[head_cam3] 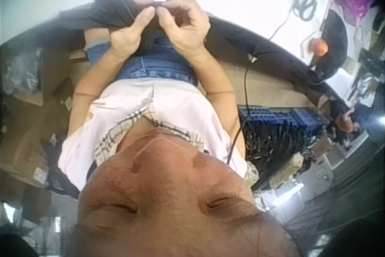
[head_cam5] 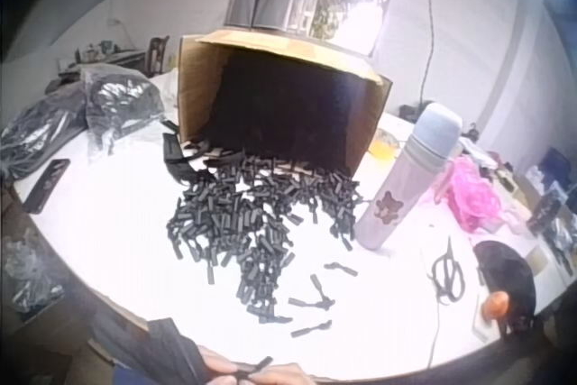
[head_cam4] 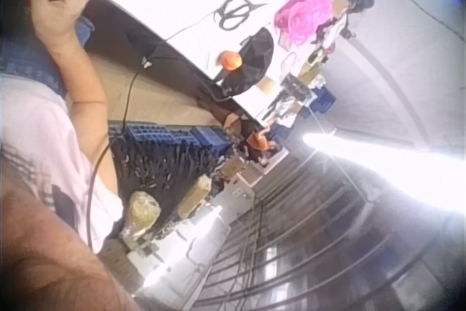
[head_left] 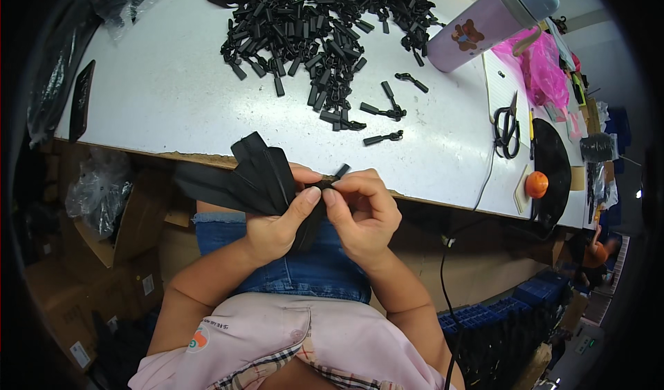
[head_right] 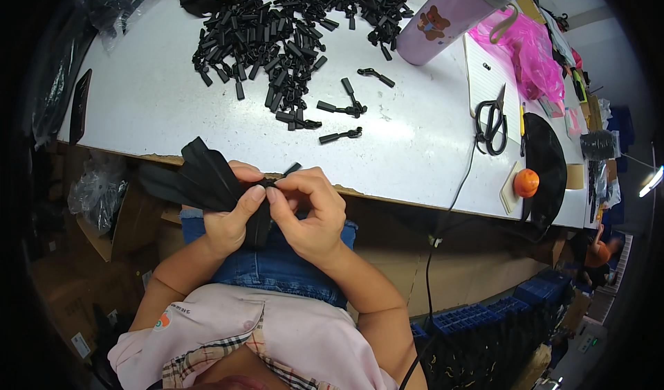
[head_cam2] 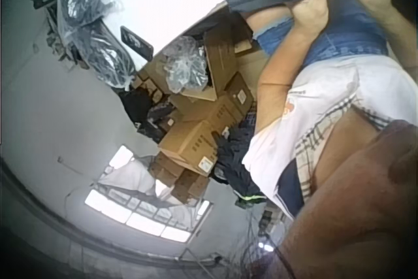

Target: Attaching black plastic clips to fabric straps at a workbench.

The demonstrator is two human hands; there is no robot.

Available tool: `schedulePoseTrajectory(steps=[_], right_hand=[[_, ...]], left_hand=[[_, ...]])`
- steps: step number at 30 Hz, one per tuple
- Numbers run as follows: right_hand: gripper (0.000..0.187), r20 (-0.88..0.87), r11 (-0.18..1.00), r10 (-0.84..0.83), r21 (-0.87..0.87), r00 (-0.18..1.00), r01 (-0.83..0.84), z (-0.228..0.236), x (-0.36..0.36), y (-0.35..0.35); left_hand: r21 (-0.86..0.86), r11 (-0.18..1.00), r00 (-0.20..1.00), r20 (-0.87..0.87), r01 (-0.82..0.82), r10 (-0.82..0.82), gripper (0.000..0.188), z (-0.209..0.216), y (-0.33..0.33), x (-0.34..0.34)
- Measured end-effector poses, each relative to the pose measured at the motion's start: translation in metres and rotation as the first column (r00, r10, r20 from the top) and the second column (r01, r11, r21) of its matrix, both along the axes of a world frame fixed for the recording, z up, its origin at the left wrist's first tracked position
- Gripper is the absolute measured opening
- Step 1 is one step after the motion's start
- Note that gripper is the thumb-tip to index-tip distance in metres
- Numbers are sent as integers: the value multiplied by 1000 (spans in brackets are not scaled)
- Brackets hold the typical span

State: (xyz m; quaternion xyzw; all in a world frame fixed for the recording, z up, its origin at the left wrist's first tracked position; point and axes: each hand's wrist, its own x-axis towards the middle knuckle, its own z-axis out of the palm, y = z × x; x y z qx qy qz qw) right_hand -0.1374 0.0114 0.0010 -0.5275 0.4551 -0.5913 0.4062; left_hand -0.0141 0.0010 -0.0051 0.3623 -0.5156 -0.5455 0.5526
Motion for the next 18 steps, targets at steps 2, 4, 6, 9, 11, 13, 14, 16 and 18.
schedulePoseTrajectory(steps=[2, 4, 6, 9, 11, 13, 14, 16, 18], right_hand=[[11, 17, 1000, 26, 9, 1000, -26, -3, 2, -1], [10, 36, 998, 53, 18, 998, -54, -3, 2, -1], [9, 234, 980, 104, 139, 967, -139, -1, 1, -1], [6, 474, 940, 174, 182, 863, -290, -1, -5, -3], [6, 533, 902, 198, 229, 823, -366, -1, -10, -3], [5, 590, 856, 215, 269, 778, -441, -1, -15, -4], [6, 631, 825, 226, 281, 742, -490, -2, -17, -5], [6, 671, 792, 232, 291, 704, -537, -1, -19, -5], [6, 681, 772, 220, 316, 698, -551, 1, -19, -6]], left_hand=[[28, 999, 999, -31, -17, 18, 16, -2, 0, 0], [-6, 1000, 999, -43, -16, 16, 16, -1, -2, -1], [-38, 999, 998, -53, -16, 14, 16, 3, -1, 2], [257, 953, 977, -180, 161, -117, 17, 9, 0, 7], [265, 948, 971, -204, 176, -123, 17, 9, -1, 7], [250, 949, 969, -199, 194, -145, 17, 10, -1, 7], [235, 949, 967, -194, 211, -167, 17, 10, -1, 8], [222, 950, 965, -196, 219, -177, 16, 8, -1, 8], [209, 951, 962, -199, 228, -187, 16, 8, -2, 7]])
